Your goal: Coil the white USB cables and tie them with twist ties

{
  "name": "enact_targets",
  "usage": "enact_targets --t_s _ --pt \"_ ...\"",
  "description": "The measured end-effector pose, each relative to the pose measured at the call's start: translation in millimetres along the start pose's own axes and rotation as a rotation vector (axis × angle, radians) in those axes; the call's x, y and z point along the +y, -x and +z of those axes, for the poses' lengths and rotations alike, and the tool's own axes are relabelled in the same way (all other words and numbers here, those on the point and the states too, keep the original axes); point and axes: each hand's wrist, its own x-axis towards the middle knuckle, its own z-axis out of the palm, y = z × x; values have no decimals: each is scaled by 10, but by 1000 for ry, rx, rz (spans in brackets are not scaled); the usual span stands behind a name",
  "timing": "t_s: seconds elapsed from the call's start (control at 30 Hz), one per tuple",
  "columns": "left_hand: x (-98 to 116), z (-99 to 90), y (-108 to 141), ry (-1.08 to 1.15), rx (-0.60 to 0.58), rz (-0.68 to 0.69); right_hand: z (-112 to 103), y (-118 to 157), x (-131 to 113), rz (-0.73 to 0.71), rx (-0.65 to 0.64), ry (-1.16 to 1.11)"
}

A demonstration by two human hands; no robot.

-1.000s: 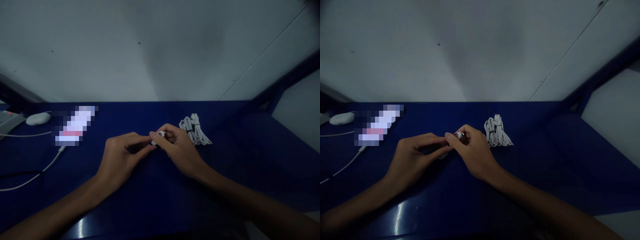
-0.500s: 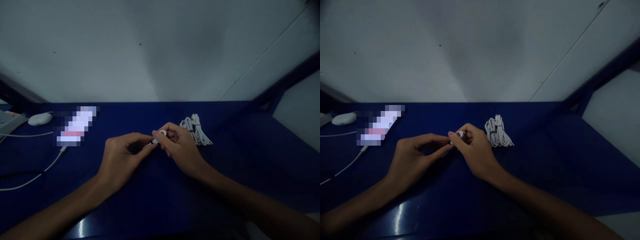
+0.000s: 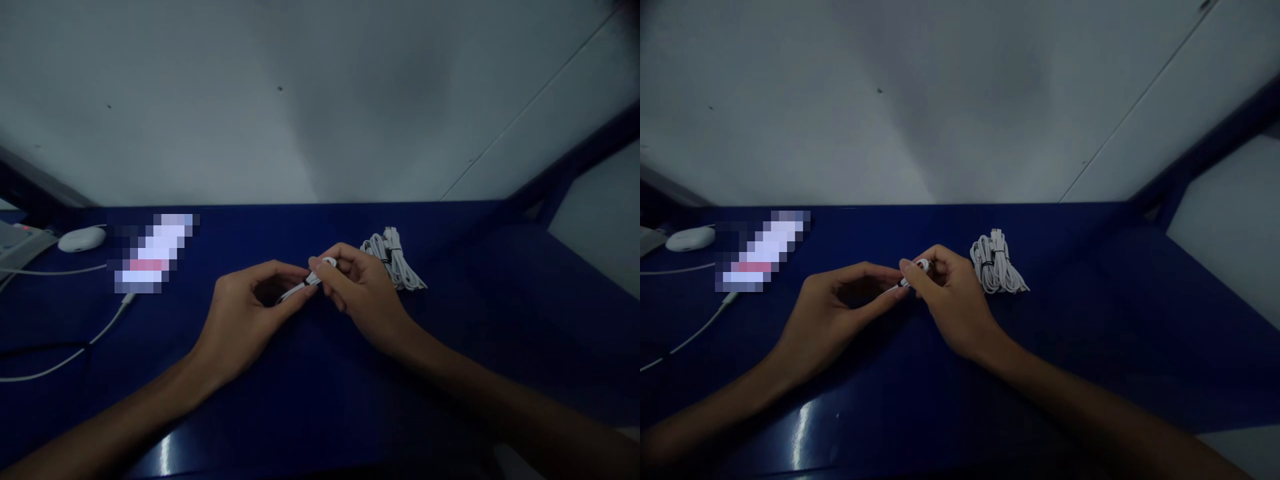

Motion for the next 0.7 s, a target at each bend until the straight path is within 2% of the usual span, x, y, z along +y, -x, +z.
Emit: enact_targets --t_s 0.17,0.7 --pt "-3 1 -1 2 -14 0 14 22 -18 -35 25 -35" --pt "-1 -8 -7 -96 22 44 3 23 -8 -57 -23 -21"
